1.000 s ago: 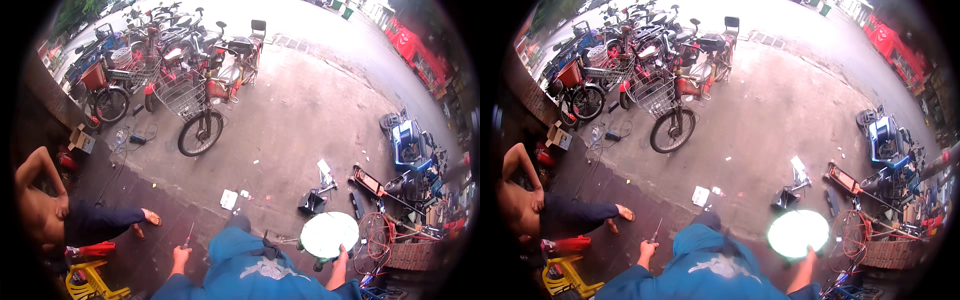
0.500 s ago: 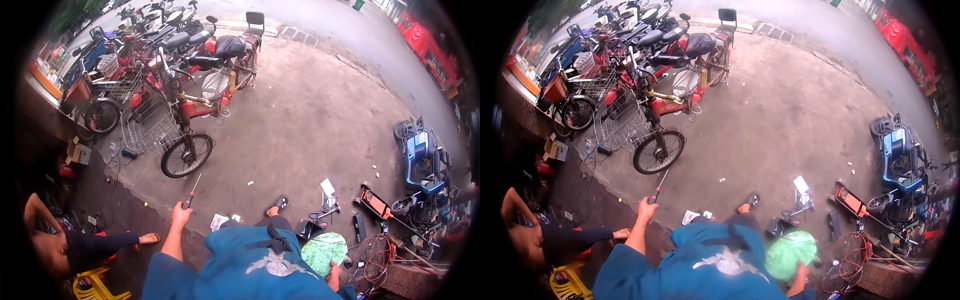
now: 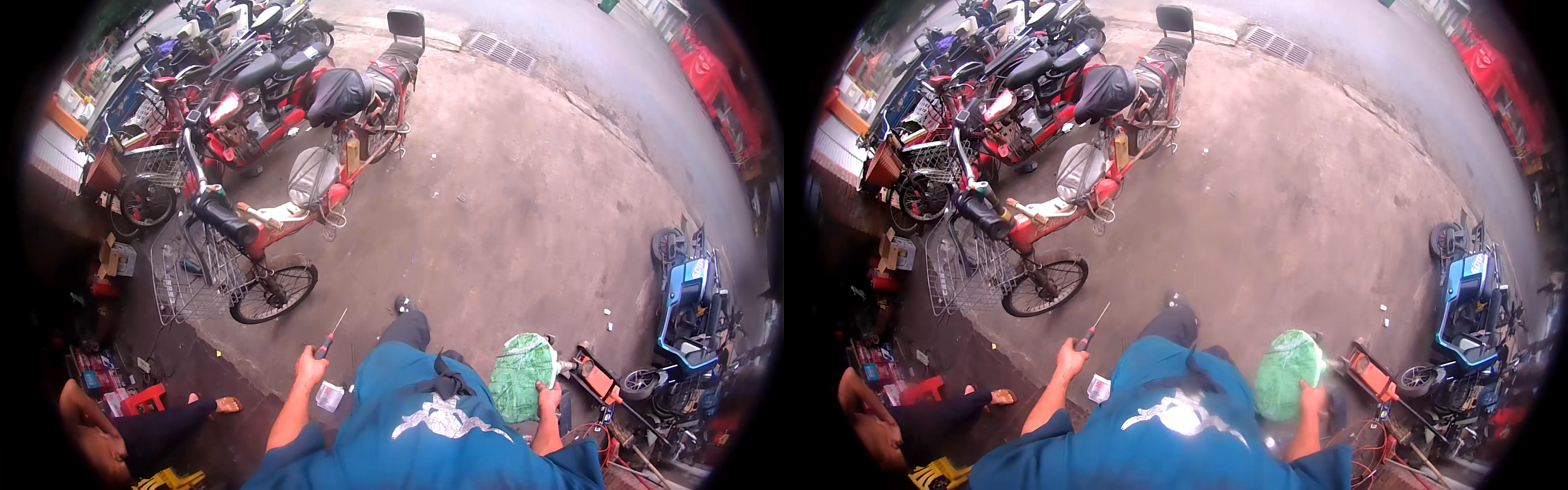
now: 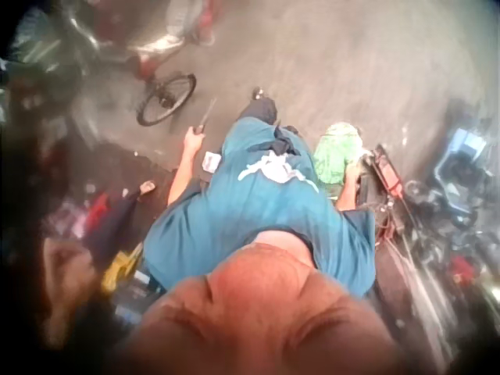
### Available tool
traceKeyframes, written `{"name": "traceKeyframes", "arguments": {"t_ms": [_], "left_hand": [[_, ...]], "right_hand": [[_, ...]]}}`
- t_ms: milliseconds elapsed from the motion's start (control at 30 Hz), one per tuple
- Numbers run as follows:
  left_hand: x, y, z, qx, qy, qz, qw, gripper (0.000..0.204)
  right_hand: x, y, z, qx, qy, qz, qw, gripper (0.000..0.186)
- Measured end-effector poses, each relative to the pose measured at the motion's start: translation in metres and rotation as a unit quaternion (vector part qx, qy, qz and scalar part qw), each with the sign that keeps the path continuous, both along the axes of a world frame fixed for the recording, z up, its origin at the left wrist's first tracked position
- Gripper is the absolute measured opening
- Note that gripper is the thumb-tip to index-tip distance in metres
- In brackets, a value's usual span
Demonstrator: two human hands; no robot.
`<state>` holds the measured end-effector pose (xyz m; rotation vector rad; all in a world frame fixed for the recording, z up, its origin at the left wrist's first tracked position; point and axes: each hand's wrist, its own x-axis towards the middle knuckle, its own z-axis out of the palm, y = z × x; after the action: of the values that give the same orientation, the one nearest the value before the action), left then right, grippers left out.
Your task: The person checks and positions an electric bicycle, retrieves a screwdriver and a stool, and sits down to loosen and adjust components on the bicycle frame using the screwdriver.
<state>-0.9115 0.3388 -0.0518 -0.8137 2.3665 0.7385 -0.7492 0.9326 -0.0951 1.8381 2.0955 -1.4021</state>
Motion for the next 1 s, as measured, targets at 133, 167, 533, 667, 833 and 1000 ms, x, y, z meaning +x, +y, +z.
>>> {"name": "traceKeyframes", "arguments": {"t_ms": [133, 167, 533, 667, 833, 1000], "left_hand": [[-0.086, 0.034, -0.003, 0.02, -0.009, 0.019, 1.0, 0.061], [-0.1, 0.039, 0.004, 0.031, 0.006, 0.03, 0.999, 0.06], [-0.179, 0.106, -0.021, 0.024, 0.203, 0.274, 0.94, 0.049], [-0.199, 0.146, -0.005, 0.031, 0.182, 0.385, 0.904, 0.049], [-0.232, 0.161, -0.01, 0.062, 0.203, 0.405, 0.889, 0.046], [-0.316, 0.149, -0.017, 0.144, 0.216, 0.414, 0.873, 0.047]], "right_hand": [[-0.144, 0.023, 0.007, 0.197, -0.068, 0.219, 0.953, 0.035], [-0.184, 0.025, 0.022, 0.171, -0.073, 0.246, 0.951, 0.046], [-0.567, -0.016, 0.003, 0.214, 0.015, 0.6, 0.771, 0.041], [-0.649, -0.074, -0.009, 0.186, 0.003, 0.717, 0.672, 0.041], [-0.729, -0.145, -0.046, 0.127, -0.054, 0.829, 0.541, 0.046], [-0.79, -0.208, -0.102, 0.079, -0.121, 0.897, 0.418, 0.052]]}}
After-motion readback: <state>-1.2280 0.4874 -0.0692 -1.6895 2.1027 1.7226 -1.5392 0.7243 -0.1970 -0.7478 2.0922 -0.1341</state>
